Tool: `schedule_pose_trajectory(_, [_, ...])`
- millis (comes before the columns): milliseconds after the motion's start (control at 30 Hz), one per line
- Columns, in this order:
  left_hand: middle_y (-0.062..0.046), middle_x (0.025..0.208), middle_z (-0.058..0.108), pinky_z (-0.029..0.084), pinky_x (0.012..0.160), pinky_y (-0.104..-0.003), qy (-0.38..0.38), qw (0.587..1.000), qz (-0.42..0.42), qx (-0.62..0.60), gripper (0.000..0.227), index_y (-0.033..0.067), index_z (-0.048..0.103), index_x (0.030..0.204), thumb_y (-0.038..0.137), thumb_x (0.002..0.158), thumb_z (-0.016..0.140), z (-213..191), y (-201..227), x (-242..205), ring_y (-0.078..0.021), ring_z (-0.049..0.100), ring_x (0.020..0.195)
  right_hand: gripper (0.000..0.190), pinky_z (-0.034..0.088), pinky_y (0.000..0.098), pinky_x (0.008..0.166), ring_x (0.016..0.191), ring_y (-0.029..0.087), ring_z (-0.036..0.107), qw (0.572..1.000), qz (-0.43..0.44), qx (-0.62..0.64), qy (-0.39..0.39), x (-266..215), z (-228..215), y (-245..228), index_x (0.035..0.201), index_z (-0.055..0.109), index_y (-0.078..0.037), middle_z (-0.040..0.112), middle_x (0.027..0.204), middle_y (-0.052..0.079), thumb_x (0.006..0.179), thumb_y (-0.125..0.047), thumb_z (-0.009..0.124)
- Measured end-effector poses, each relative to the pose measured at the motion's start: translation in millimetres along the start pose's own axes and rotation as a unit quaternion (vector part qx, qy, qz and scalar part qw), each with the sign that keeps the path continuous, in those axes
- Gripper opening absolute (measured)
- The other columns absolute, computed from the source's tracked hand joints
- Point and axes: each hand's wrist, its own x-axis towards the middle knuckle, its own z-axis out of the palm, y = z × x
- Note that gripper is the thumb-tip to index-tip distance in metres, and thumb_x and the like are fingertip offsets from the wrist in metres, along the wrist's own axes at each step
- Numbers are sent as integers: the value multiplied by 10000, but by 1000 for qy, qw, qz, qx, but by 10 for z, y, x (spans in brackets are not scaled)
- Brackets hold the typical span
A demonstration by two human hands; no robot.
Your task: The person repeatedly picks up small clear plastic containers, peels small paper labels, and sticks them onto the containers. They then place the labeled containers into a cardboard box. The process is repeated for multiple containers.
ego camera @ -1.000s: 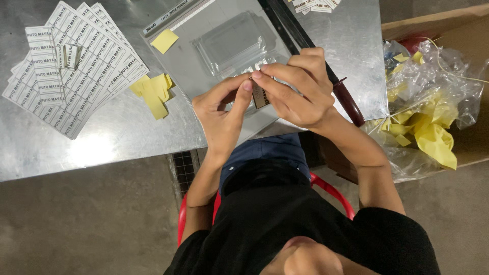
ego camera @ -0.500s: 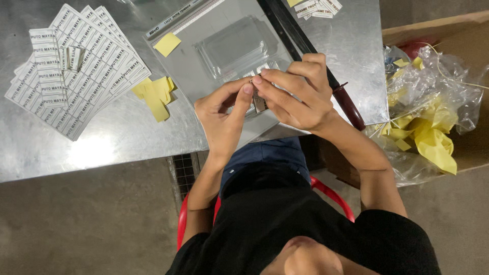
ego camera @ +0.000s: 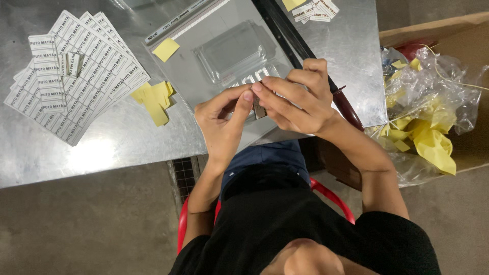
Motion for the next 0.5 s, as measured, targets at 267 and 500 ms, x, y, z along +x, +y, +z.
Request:
schedule_pose_trajectory(267, [-65,916,772,560,770,-210,-4,1000,-6,-12,150,-14,766,1127,73,1012,727,0,-10,-11,-75,699,833,328,393,393,816,927,192,532,999,-27,-17,-5,-14,-20,24,1213,798,-64,676,1229,26,886,-55,820])
schedule_pose_trajectory(500, [-56,930,768,559,770,-205,-9,1000,-8,-24,149,-13,761,1127,76,1014,722,-8,-29,-9,-67,697,839,314,386,397,827,957,204,530,998,-50,-24,-12,-13,-11,70,1211,791,-65,666,1242,24,900,-45,832])
